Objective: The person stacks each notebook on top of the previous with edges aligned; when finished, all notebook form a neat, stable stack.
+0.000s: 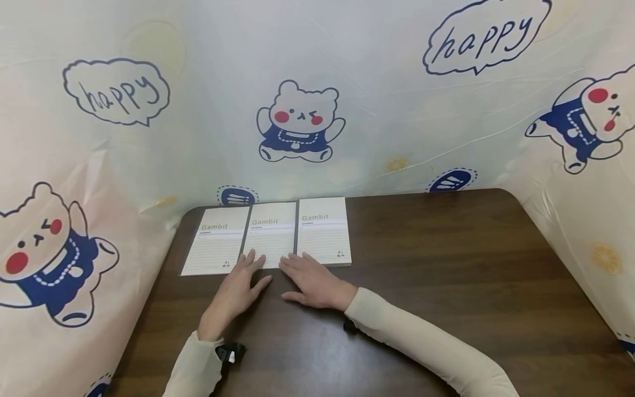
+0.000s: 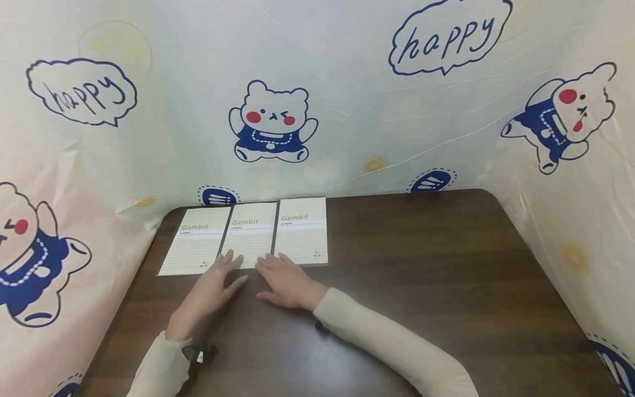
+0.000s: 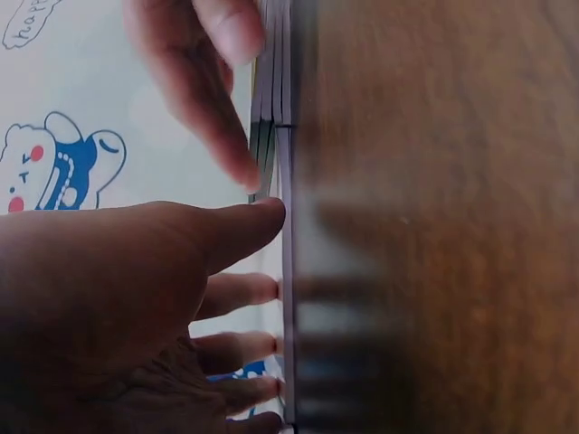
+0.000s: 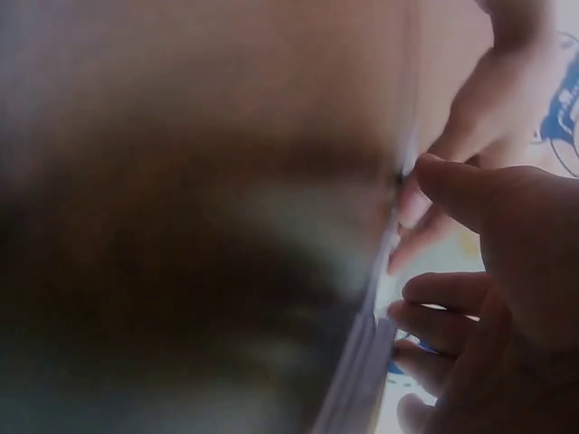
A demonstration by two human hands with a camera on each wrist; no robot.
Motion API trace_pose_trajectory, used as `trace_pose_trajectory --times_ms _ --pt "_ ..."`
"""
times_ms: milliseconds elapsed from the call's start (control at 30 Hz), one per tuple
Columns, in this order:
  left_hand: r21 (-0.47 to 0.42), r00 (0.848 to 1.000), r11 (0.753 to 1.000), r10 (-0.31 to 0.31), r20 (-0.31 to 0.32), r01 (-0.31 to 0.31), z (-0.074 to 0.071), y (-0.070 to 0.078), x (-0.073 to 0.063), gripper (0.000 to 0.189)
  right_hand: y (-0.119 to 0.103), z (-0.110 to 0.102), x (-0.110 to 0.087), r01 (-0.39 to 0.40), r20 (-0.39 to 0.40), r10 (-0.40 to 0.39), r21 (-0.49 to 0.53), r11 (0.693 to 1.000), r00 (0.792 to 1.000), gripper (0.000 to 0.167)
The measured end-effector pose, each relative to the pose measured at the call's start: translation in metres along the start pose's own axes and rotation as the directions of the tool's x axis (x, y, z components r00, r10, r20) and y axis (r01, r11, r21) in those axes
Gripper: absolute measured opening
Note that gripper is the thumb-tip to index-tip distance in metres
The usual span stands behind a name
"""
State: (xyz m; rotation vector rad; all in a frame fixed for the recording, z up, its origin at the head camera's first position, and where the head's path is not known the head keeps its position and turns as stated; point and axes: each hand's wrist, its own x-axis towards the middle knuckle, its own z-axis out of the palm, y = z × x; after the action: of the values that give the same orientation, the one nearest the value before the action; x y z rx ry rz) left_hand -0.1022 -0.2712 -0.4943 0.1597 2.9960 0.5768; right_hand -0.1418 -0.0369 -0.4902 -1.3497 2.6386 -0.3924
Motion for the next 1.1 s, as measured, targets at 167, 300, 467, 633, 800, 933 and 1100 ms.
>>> trace_pose_trajectory --times_ms 167,300,467,633,800,933,1100 --pt "0.004 1.000 1.000 0.015 -0.007 -0.015 0.004 -0.002 -0.001 0.065 -0.003 0.008 0.002 0.001 0.035 0.003 -0.109 0.994 0.999 0.076" --pt "0.010 0.999 0.999 0.031 -0.018 -0.031 0.003 -0.001 -0.001 0.066 -0.005 0.010 0.002 -0.013 0.042 0.021 -0.166 0.986 0.999 0.078" --pt "0.014 0.999 0.999 0.030 -0.026 -0.030 0.004 0.001 -0.002 0.064 -0.008 0.012 0.001 -0.012 0.062 0.025 -0.195 0.981 0.998 0.080" --pt "0.010 1.000 1.000 0.022 -0.020 -0.022 0.005 0.005 -0.007 0.063 -0.013 0.009 -0.003 -0.007 0.087 0.023 -0.180 0.984 0.996 0.081" --pt "0.024 0.999 0.999 0.025 -0.031 -0.024 0.006 0.011 -0.020 0.062 -0.019 0.009 -0.012 0.012 0.105 0.002 -0.135 0.991 0.995 0.081" --pt "0.046 0.999 0.999 0.019 -0.044 -0.017 0.006 0.013 -0.036 0.062 -0.027 0.010 -0.020 0.042 0.110 -0.034 -0.077 0.996 0.993 0.080" --pt "0.060 1.000 0.998 0.013 -0.028 -0.012 0.005 0.018 -0.055 0.061 -0.037 0.010 -0.031 0.064 0.113 -0.060 -0.031 0.997 0.992 0.077"
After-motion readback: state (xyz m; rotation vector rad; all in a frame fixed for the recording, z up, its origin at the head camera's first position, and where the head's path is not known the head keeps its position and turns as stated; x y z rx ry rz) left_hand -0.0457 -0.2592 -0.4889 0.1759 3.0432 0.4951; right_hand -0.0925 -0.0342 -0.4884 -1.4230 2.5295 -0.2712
